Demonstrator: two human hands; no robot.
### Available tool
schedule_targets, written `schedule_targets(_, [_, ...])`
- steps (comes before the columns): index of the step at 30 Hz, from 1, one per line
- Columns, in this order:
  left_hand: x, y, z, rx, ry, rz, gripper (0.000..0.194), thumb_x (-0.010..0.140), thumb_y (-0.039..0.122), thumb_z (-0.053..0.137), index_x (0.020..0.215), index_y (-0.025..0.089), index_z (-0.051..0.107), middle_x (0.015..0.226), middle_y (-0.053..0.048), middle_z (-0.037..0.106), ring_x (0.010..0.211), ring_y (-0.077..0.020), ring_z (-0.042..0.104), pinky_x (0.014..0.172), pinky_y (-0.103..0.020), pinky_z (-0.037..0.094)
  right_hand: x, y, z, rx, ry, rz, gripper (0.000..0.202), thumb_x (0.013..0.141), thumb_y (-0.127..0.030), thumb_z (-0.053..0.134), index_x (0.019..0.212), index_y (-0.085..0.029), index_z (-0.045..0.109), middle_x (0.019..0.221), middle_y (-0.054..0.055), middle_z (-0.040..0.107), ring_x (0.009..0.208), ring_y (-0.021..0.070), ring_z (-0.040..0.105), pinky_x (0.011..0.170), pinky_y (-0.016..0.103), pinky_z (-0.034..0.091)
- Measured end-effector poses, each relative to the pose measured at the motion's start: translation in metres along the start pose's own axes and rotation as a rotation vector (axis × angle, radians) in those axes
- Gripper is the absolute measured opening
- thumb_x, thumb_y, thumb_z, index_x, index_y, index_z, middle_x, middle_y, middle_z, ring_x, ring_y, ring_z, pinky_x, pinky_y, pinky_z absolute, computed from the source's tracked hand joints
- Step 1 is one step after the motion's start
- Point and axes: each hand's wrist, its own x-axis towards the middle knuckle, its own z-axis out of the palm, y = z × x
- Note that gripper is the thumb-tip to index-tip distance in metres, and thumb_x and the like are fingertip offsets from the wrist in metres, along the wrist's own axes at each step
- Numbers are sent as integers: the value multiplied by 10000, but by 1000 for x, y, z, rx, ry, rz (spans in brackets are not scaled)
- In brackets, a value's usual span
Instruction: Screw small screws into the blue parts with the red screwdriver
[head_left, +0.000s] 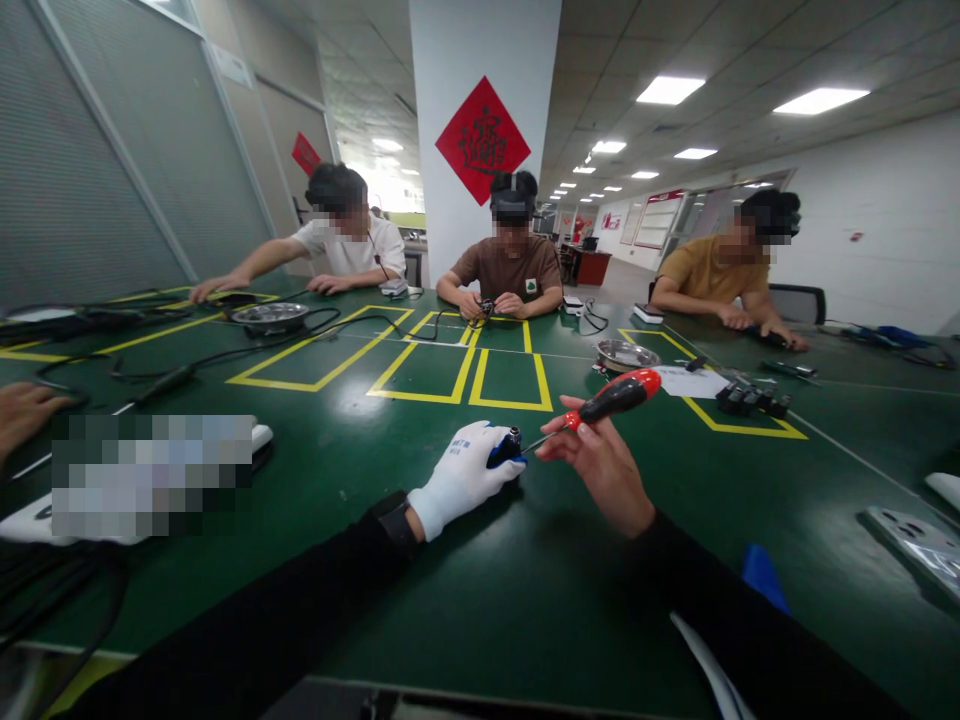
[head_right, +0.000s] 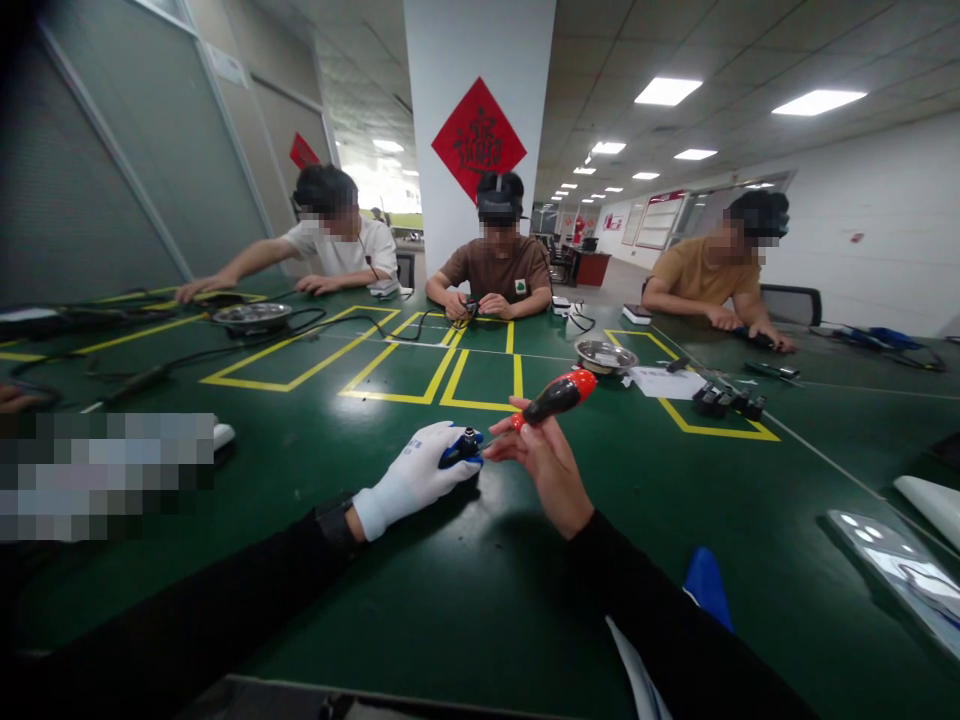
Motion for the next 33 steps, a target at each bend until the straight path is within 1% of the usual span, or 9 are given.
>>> schedule_targets(4, [1, 1, -2, -8, -11, 3, 367, 822, 463, 564, 1092, 218, 613, 1065, -72, 658, 1094, -278, 554, 999, -414, 404, 3, -1, -3, -116, 31, -16, 270, 812, -315, 653, 1026, -186, 550, 929, 67, 709, 697, 173, 694, 678, 357, 576])
schedule_targets(7, [2, 2, -2, -17, -15, 8, 369, 826, 454, 564, 1109, 220, 608, 1041, -68, 658, 1075, -270, 561, 982, -404, 413, 3, -3, -2, -142, 55, -64, 255, 766, -267, 708, 920, -201, 514, 822, 31, 721, 623, 166, 686, 615, 331, 576])
schedule_targets(10, [2, 2, -1, -27, -12, 2, 379, 824, 457, 568, 1115, 219, 608, 1028, -66, 657, 1057, -265, 564, 969, -400, 420, 0, -3, -1, -105, 53, -80, 233, 817, -273, 647, 990, -216, 500, 816, 10, 710, 634, 161, 685, 630, 331, 570])
schedule_targets(13, [2, 2, -1, -30, -12, -5, 369, 823, 458, 570, 1100, 218, 615, 1021, -64, 657, 1027, -257, 574, 953, -391, 429, -1, -3, -1, -20, 26, -45, 262, 886, -300, 528, 1135, -223, 497, 928, 36, 702, 728, 174, 695, 713, 373, 563])
schedule_targets(15, [2, 2, -2, -30, -11, -5, 361, 822, 457, 572, 1087, 215, 618, 1021, -63, 657, 1030, -258, 572, 955, -391, 427, -2, -3, -2, -4, 20, -21, 296, 889, -304, 521, 1170, -214, 502, 977, 57, 700, 746, 180, 697, 720, 380, 560])
schedule_targets(19, [2, 3, -4, -43, -4, 5, 342, 819, 441, 582, 1072, 214, 621, 1002, -60, 659, 1003, -251, 579, 938, -382, 436, 0, -1, -5, -58, 45, -33, 224, 833, -292, 627, 1018, -184, 562, 889, 55, 719, 621, 164, 683, 608, 335, 560])
schedule_targets(22, [2, 3, -4, -49, -4, 12, 336, 814, 429, 591, 1077, 222, 623, 984, -54, 657, 982, -244, 585, 920, -373, 444, 1, 0, -6, -103, 55, -85, 172, 811, -264, 661, 905, -197, 534, 809, 26, 720, 599, 160, 678, 596, 319, 556])
schedule_targets(28, [2, 0, -2, -49, 10, -7, 337, 819, 443, 585, 1057, 209, 627, 976, -60, 649, 958, -239, 584, 900, -366, 448, -1, -1, -2, 6, 33, -31, 286, 905, -296, 492, 1179, -216, 478, 1017, 67, 687, 824, 191, 696, 773, 394, 547])
schedule_targets(33, [2, 0, -2, -57, 2, 5, 329, 821, 433, 588, 1059, 209, 624, 983, -55, 651, 980, -241, 571, 915, -367, 435, 1, 2, -3, -13, 51, -30, 271, 899, -300, 535, 1152, -216, 486, 1041, 75, 694, 821, 188, 700, 749, 366, 556])
